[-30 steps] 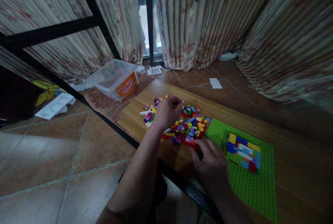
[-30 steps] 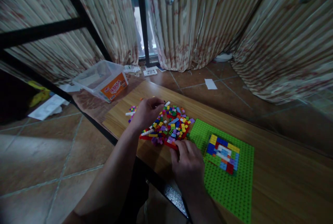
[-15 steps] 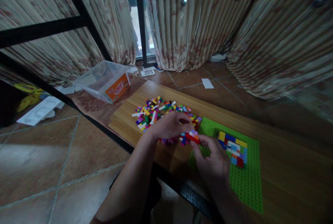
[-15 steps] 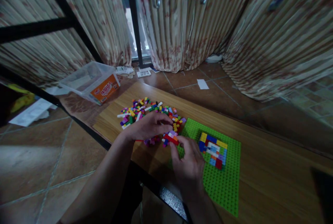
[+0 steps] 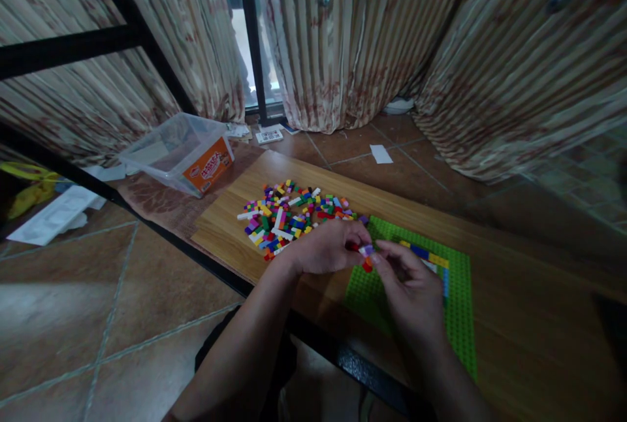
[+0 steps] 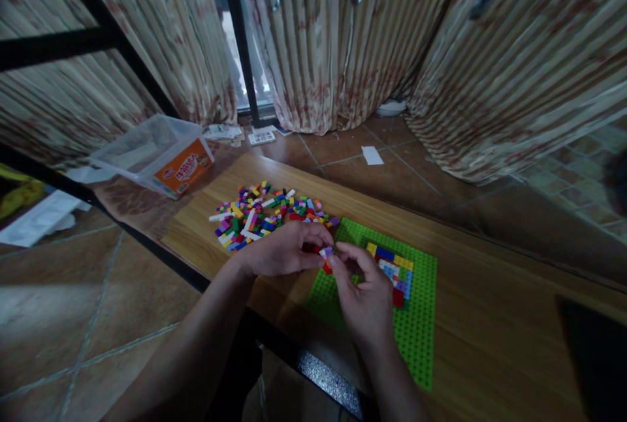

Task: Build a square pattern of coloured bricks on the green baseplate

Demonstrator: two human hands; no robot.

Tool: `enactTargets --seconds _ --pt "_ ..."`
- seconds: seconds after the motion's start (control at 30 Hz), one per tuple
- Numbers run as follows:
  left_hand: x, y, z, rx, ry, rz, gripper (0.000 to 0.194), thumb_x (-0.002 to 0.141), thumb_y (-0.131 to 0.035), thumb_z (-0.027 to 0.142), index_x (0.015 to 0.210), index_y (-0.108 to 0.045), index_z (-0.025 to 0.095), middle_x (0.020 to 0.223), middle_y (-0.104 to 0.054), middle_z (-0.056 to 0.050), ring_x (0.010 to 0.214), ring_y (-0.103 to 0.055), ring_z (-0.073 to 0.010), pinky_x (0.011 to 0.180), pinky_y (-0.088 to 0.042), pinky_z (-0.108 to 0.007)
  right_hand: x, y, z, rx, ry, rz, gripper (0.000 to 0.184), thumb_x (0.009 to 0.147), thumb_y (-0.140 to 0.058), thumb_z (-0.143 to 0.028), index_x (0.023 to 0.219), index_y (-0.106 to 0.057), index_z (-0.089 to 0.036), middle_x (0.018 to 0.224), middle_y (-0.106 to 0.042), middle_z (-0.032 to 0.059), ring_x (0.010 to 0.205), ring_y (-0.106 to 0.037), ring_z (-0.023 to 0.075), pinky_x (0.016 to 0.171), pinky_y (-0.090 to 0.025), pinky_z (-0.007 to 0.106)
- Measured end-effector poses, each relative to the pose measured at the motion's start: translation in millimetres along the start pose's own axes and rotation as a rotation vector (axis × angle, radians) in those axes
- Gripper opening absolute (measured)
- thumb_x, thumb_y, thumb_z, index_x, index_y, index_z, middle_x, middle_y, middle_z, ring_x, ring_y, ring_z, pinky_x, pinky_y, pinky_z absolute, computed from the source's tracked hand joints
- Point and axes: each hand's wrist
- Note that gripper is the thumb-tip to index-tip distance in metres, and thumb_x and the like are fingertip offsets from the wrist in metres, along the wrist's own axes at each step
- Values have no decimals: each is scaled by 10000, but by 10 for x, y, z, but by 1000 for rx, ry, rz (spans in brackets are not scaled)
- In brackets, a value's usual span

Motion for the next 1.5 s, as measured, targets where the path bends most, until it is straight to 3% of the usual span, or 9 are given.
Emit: enactTargets --seconds 0.13,0.37,0.53,0.7,0.97,1.07,1.3,1.4,1.5 --pt "15 -16 25 -15 -26 9 154 794 -686 214 895 -600 135 834 -662 -14 747 -599 -110 664 -453 -204 17 20 -55 95 -72 -64 232 822 -670 -403 955 -720 -220 908 -736 48 828 -668 192 756 -535 346" --pt "23 -22 70 -57 57 77 303 803 -684 424 799 -627 126 642 -551 33 566 -459 -77 515 -346 -194 62 38 -127 204 -162 0 230 761 -720 -414 849 -717 -202 741 -697 15 677 -620 150 653 -515 294" --pt "27 -56 96 127 26 9 259 853 -634 377 773 -638 131 629 -540 34 593 -465 -87 532 -342 -201 63 51 -119 182 -143 -4 235 750 -730 -413 863 -729 -206 776 -703 19 691 -618 151 666 -513 300" --pt "-1 -72 157 246 -42 -23 221 897 -577 291 743 -621 139 646 -554 18 606 -474 -105 568 -356 -228 53 77 -116 204 -206 -32 236 730 -749 -417 834 -753 -206 666 -681 4 592 -581 135 580 -486 279" --pt "-45 10 126 135 -59 -89 184 909 -565 291 840 -639 137 778 -640 -9 691 -552 -107 633 -422 -208 39 50 -93 422 -305 -40 275 725 -763 -437 862 -746 -199 714 -706 22 592 -609 143 571 -532 305" --pt "-92 95 118 25 -5 -36 182 896 -581 299 814 -607 139 712 -592 15 639 -527 -91 591 -413 -197 21 9 -78 264 -249 1 267 750 -732 -442 868 -737 -202 730 -710 24 601 -623 158 587 -540 326" --pt "-162 217 89 -52 57 -1 174 891 -578 293 859 -622 127 737 -616 0 625 -526 -84 565 -420 -186 -39 -160 -1 -361 177 -127 198 886 -525 -285 879 -705 -205 847 -706 71 786 -651 206 722 -508 340" --pt "-150 208 72 7 44 -8 175 883 -590 290 832 -627 126 704 -603 14 595 -509 -71 546 -400 -173 -14 -196 25 -423 185 -158 218 877 -490 -243 911 -698 -186 861 -706 87 788 -651 216 735 -508 351" --pt "-139 200 67 27 28 -16 181 890 -583 287 824 -628 125 695 -602 19 591 -512 -68 557 -401 -173 -1 -164 29 -318 129 -225 255 870 -509 -239 1037 -691 -176 966 -723 95 871 -677 219 813 -520 364"
Point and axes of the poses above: each hand's wrist, its own x-axis towards the middle knuckle, its own y-axis out of the back of the hand, z = x × y
